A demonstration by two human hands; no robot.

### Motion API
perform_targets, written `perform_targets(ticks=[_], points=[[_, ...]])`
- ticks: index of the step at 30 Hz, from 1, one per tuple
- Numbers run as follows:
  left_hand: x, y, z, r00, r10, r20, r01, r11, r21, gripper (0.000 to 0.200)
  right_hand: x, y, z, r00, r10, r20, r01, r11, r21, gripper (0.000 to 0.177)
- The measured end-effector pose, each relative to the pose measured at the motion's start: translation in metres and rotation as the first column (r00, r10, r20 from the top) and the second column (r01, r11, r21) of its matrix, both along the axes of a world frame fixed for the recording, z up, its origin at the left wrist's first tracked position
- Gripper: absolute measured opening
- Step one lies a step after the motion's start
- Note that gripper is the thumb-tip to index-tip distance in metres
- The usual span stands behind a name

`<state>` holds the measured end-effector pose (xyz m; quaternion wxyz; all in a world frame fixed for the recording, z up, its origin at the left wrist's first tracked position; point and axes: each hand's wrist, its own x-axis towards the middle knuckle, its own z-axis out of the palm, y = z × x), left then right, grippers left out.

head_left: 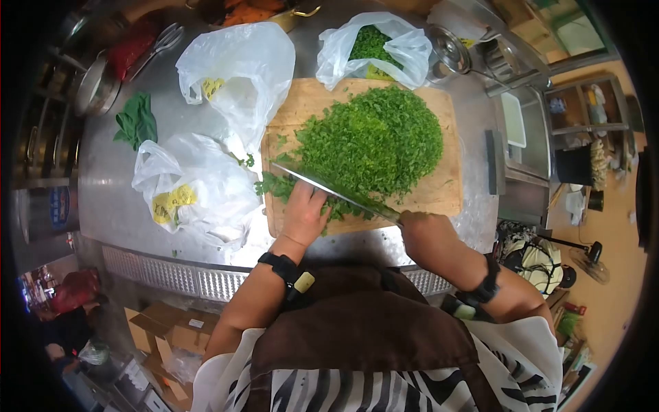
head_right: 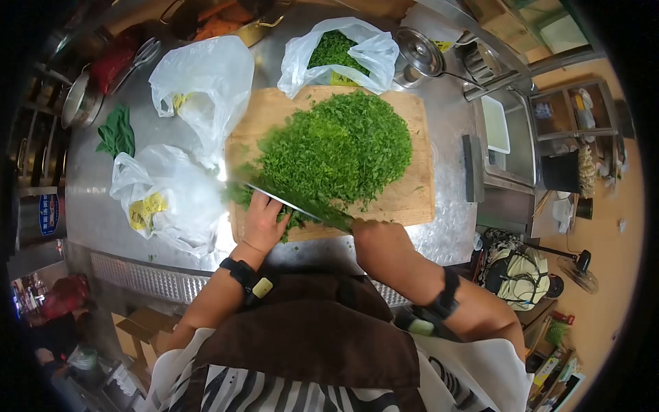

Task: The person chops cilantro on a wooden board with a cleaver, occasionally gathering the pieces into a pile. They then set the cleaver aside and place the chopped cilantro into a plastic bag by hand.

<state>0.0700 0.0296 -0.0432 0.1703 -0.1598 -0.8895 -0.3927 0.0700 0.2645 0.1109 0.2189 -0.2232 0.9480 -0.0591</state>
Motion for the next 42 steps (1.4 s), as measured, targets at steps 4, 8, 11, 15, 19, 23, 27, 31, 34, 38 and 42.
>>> perform_targets(ticks=[4,8,11,15,19,23,27,31,34,38,42], points=[[-0.001,0.0,-0.003,0.999,-0.015,0.029,0.015,1.0,0.003,0.036,-0.021,-0.007,-0.062,0.999,-0.021,-0.031,0.018,0.997,-0.072,0.009],[0.0,-0.001,0.009,0.989,0.034,-0.147,-0.051,0.992,-0.116,0.025,-0.022,-0.002,-0.055,0.993,-0.069,-0.091,0.05,0.979,-0.2,0.009],[0.002,-0.001,0.004,0.992,0.052,-0.116,-0.06,0.996,-0.067,0.024,-0.011,0.003,-0.025,0.995,-0.051,-0.091,0.037,0.988,-0.152,0.009],[0.002,-0.001,0.006,0.997,0.06,-0.04,-0.061,0.998,-0.034,0.023,0.008,0.009,0.016,0.998,-0.007,-0.059,0.004,0.999,-0.049,0.008],[0.001,-0.003,0.005,0.999,0.036,-0.006,-0.036,0.999,-0.016,0.023,0.001,0.001,-0.003,1.0,-0.003,0.015,0.004,1.0,-0.015,0.008],[0.001,-0.002,-0.002,1.0,0.011,-0.015,-0.01,1.0,0.022,0.027,-0.019,-0.009,-0.066,0.995,-0.004,-0.103,-0.008,0.993,-0.114,0.011],[0.002,0.0,0.0,0.997,0.043,-0.064,-0.044,0.999,-0.003,0.026,-0.02,0.0,-0.061,0.995,-0.021,-0.094,0.002,0.981,-0.196,0.012],[0.004,-0.002,-0.001,0.996,0.042,-0.077,-0.04,0.999,0.032,0.027,-0.006,0.001,-0.005,0.999,0.003,-0.04,-0.007,0.996,-0.088,0.01],[0.001,-0.002,0.007,0.998,0.035,-0.061,-0.035,0.999,0.013,0.027,0.006,0.01,0.018,1.0,0.003,-0.006,-0.003,1.0,-0.022,0.01],[0.004,-0.004,0.001,1.0,0.021,-0.017,-0.021,1.0,0.019,0.026,-0.002,0.003,-0.017,1.0,0.007,0.016,-0.007,1.0,0.003,0.011],[0.003,-0.003,-0.002,0.999,0.016,-0.038,-0.016,1.0,0.016,0.026,-0.021,-0.009,-0.068,0.999,-0.004,-0.044,0.002,0.999,-0.048,0.011]])
